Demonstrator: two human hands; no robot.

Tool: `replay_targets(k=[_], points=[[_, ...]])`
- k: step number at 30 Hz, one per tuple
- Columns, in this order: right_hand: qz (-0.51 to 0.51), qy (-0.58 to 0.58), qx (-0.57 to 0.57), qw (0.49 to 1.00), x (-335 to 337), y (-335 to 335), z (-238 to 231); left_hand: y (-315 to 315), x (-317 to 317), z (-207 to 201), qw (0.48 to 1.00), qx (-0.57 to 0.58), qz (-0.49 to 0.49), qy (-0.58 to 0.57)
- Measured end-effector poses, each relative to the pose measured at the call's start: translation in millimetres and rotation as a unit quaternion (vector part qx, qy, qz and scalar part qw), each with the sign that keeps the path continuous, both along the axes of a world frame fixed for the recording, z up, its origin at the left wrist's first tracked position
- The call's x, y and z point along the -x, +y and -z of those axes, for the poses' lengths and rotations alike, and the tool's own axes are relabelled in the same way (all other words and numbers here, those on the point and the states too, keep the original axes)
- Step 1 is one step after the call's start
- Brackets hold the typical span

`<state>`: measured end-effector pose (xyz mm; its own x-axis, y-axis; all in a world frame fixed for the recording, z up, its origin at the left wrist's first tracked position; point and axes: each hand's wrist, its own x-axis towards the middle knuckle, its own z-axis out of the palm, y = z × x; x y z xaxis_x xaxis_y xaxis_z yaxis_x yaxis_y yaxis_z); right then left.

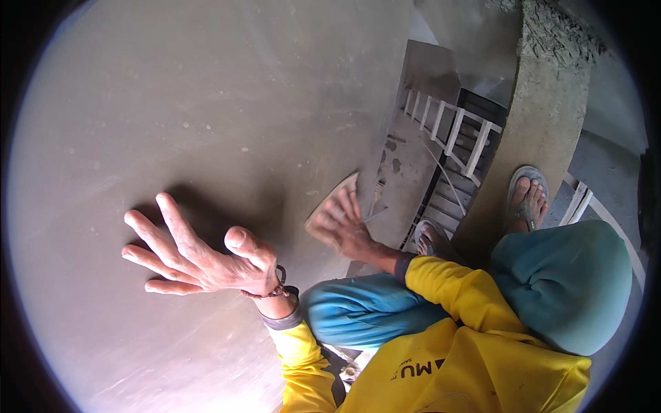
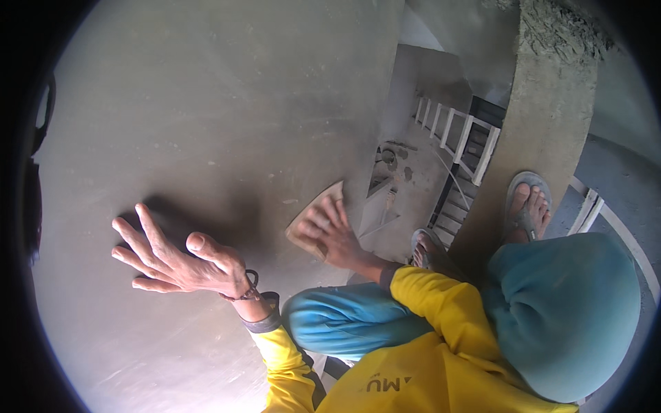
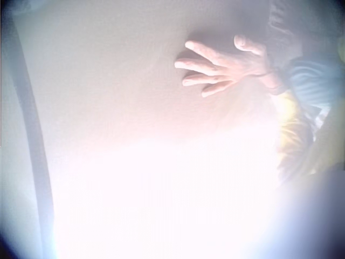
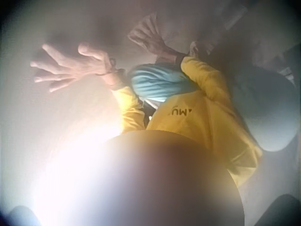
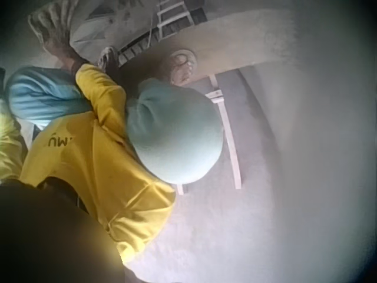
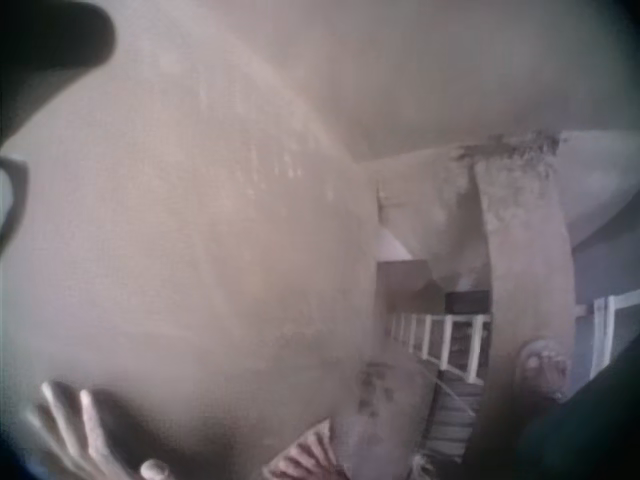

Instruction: The person smooths a freshly plastered wall using a sponge and trowel. They repeatedly rub the surface in circular and linear motions, occasionally pausing to check the texture. The person works on a vertical wall section while standing on a scaffold.

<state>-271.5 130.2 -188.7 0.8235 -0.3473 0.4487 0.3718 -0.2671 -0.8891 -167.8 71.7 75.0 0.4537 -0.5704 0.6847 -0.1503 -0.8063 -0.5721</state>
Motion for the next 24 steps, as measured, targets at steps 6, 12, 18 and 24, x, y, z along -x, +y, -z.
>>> replay_targets(k=[6, 12, 18, 24], points=[[0.092, 0.036, -0.162, 0.982, -88, -65, -82, 15, 14, -1, 0.990, 0.069, 0.104, 0.061], [0.051, -0.101, -0.031, 0.993, -49, -17, -49, 33, 6, -58, 0.967, 0.141, 0.209, -0.035], [0.232, 0.195, -0.375, 0.876, -92, -47, -21, 46, 5, -57, 0.977, 0.123, 0.162, -0.068], [0.104, -0.132, 0.051, 0.984, -67, -30, -155, 39, 8, -54, 0.958, 0.142, 0.241, -0.067]])
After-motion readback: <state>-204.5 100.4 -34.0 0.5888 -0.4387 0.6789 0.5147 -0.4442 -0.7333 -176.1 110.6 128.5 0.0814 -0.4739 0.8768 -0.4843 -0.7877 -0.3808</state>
